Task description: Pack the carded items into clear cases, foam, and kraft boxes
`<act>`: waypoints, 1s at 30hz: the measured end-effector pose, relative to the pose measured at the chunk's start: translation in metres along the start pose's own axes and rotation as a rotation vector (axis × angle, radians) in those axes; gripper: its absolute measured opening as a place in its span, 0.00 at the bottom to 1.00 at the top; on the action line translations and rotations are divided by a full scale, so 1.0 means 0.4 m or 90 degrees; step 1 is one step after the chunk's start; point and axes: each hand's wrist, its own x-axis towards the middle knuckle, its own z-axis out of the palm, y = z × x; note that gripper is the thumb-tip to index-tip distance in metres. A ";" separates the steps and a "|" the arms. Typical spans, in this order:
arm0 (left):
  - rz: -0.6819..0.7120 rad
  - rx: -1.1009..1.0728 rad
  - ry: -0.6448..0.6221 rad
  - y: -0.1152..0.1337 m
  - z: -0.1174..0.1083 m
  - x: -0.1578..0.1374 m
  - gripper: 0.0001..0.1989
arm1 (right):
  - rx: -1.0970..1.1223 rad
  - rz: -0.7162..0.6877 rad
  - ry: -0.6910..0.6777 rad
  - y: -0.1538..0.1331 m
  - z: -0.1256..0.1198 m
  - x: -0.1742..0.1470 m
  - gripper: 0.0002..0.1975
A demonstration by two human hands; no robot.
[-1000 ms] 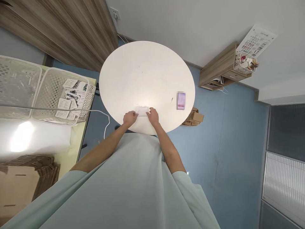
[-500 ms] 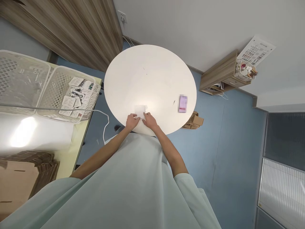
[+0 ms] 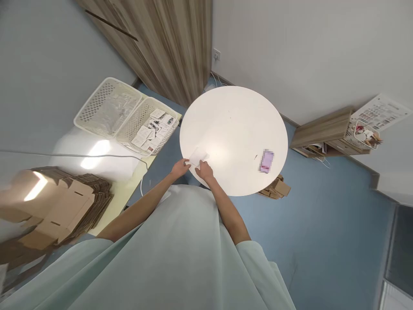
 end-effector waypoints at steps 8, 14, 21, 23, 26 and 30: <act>-0.008 -0.133 0.050 -0.048 -0.029 -0.134 0.19 | 0.099 -0.028 0.083 -0.010 -0.021 -0.057 0.14; 0.001 -0.210 0.122 -0.068 -0.070 -0.188 0.16 | 0.097 -0.080 0.084 -0.051 -0.038 -0.097 0.06; 0.079 -0.280 0.159 -0.128 -0.162 -0.214 0.17 | 0.101 -0.146 0.123 -0.192 -0.018 -0.122 0.05; 0.111 -0.299 0.190 -0.167 -0.199 -0.226 0.17 | 0.112 -0.166 0.129 -0.244 -0.004 -0.132 0.05; 0.131 -0.316 0.236 -0.242 -0.256 -0.249 0.18 | 0.117 -0.190 0.122 -0.322 0.028 -0.149 0.04; 0.074 -0.310 0.316 -0.369 -0.328 -0.286 0.18 | 0.090 -0.232 0.109 -0.430 0.094 -0.167 0.04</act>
